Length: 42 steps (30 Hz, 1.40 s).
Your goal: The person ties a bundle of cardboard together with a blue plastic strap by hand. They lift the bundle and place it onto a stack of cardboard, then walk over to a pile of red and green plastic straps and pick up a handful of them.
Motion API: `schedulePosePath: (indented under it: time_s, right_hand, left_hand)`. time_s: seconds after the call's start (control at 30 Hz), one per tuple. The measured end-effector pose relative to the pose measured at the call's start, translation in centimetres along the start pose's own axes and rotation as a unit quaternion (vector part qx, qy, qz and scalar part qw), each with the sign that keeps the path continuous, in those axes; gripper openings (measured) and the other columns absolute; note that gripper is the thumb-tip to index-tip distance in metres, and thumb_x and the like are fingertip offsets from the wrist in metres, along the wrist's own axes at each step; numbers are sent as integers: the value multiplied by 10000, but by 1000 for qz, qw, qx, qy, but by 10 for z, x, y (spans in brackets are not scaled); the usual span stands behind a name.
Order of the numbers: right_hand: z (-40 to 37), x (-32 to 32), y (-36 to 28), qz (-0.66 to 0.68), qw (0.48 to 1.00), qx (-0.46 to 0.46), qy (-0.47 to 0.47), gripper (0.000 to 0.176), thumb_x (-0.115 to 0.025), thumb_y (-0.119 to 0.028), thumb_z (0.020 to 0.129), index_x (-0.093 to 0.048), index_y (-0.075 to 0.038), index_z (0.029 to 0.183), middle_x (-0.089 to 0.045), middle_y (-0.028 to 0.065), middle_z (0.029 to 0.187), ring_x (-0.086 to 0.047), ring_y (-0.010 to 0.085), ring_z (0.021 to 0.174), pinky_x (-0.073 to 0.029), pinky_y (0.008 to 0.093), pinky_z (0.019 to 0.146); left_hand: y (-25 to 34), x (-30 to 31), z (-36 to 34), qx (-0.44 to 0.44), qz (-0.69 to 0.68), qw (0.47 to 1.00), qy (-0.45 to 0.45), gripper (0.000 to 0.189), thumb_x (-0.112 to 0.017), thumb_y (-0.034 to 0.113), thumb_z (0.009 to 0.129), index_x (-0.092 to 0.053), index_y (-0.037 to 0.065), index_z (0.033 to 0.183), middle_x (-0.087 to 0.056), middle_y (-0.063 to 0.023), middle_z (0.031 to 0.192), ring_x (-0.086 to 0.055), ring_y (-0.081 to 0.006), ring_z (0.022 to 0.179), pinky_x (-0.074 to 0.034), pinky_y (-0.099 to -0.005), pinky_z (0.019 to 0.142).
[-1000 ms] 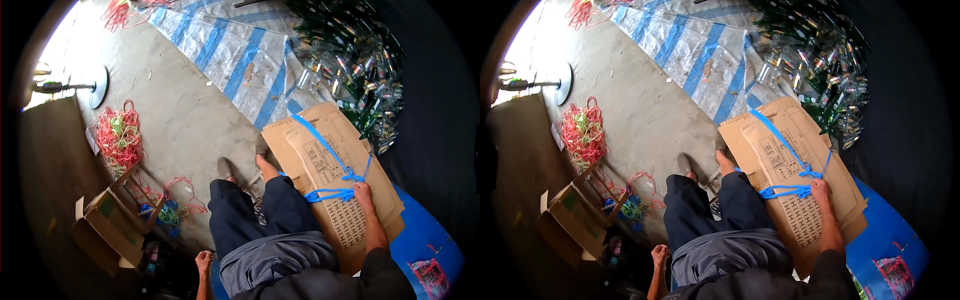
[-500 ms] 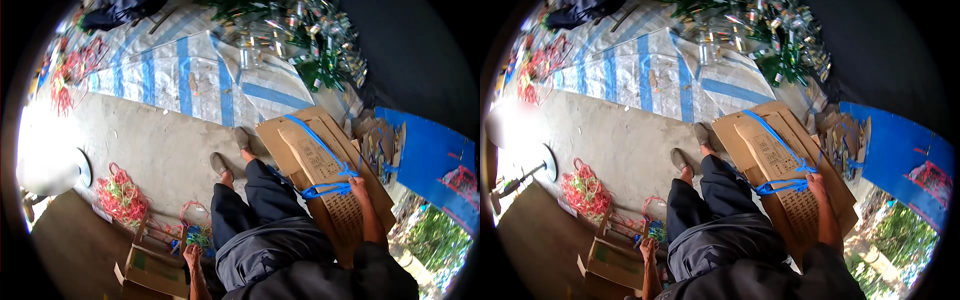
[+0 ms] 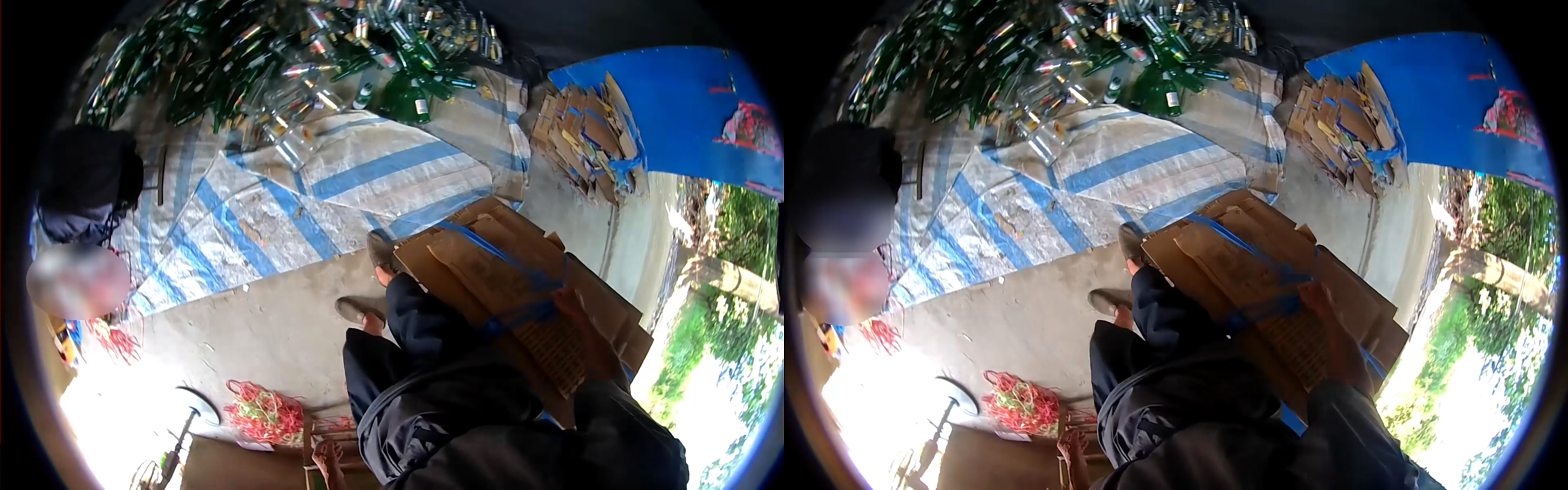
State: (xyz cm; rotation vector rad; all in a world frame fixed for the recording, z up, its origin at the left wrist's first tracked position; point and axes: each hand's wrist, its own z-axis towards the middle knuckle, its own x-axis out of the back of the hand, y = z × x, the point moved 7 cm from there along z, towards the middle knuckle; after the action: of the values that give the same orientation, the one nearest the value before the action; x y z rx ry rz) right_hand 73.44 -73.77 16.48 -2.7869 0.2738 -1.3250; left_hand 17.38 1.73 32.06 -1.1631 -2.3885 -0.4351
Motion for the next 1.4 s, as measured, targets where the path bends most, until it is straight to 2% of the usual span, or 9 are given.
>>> schedulePosePath:
  time_s: [0.3, 0.4, 0.5, 0.6, 0.87, 1.13, 1.23, 1.33, 1.4]
  right_hand:
    - [-42, -6, 45, -68, 982, -142, -104, 389, -650, -374, 938, -690, -81, 685, -644, 188, 671, -646, 368, 610, -472, 537, 547]
    - [-71, 5, 41, -24, 986, -162, -30, 353, -629, -362, 920, -727, -74, 741, -683, 204, 717, -702, 419, 702, -548, 587, 618]
    - [-77, -16, 37, -260, 957, -34, -125, 309, -647, -350, 909, -763, -88, 793, -719, 161, 730, -722, 374, 692, -581, 543, 612]
    - [-104, 15, 12, -213, 974, -65, -50, 267, -635, -296, 922, -761, -102, 790, -727, 110, 704, -728, 309, 646, -592, 482, 581]
    - [-126, 19, -6, -70, 968, -200, -137, 293, -573, -303, 990, -762, -93, 913, -725, 158, 800, -737, 333, 755, -596, 468, 689]
    - [-112, 13, 21, 19, 949, -283, -137, 337, -576, -353, 1002, -789, -96, 957, -747, 191, 926, -731, 396, 883, -577, 508, 787]
    - [-103, 10, 42, 12, 956, -267, -125, 326, -585, -322, 988, -792, -79, 921, -747, 189, 915, -728, 401, 869, -579, 511, 770]
    - [-94, 19, 57, 2, 963, -246, -108, 297, -596, -266, 964, -780, -52, 872, -740, 191, 873, -729, 390, 823, -580, 507, 722]
    - [-72, 55, 58, -3, 972, -221, -84, 279, -600, -243, 948, -771, -50, 841, -735, 190, 846, -724, 392, 786, -576, 510, 693]
  left_hand:
    - [80, -48, 15, -50, 64, 994, -68, 136, -697, 135, 907, -701, 20, 981, -689, -78, 769, -652, -162, 631, -521, -284, 528]
    - [126, -63, 35, -88, 99, 986, -100, 142, -692, 135, 906, -701, 23, 992, -688, -79, 773, -646, -162, 628, -517, -286, 529]
    - [177, -71, 58, -138, 133, 973, -128, 149, -687, 136, 905, -701, 25, 1003, -688, -80, 777, -641, -162, 626, -514, -289, 531]
    - [236, -67, 88, -181, 189, 954, -148, 157, -682, 137, 904, -702, 27, 1015, -688, -80, 781, -636, -161, 623, -511, -291, 532]
    - [366, -60, 104, -151, 305, 938, -64, 233, -726, 139, 873, -703, 27, 1075, -736, -110, 849, -733, -217, 705, -608, -356, 594]
    - [450, -167, 80, -169, 353, 916, -84, 208, -759, 167, 930, -682, 32, 1068, -749, -128, 854, -741, -248, 704, -604, -387, 579]
    - [471, -246, -1, -215, 304, 916, -150, 201, -596, 75, 1002, -723, -44, 1103, -763, -155, 951, -735, -305, 759, -603, -325, 617]
    - [480, -307, 11, -179, 301, 917, -190, 373, -803, 211, 904, -703, -43, 1158, -765, -140, 948, -741, -392, 844, -627, -435, 752]
    - [495, -376, 31, -235, 393, 870, -181, 191, -712, 154, 959, -690, 18, 1090, -747, -146, 861, -745, -248, 736, -609, -369, 608]
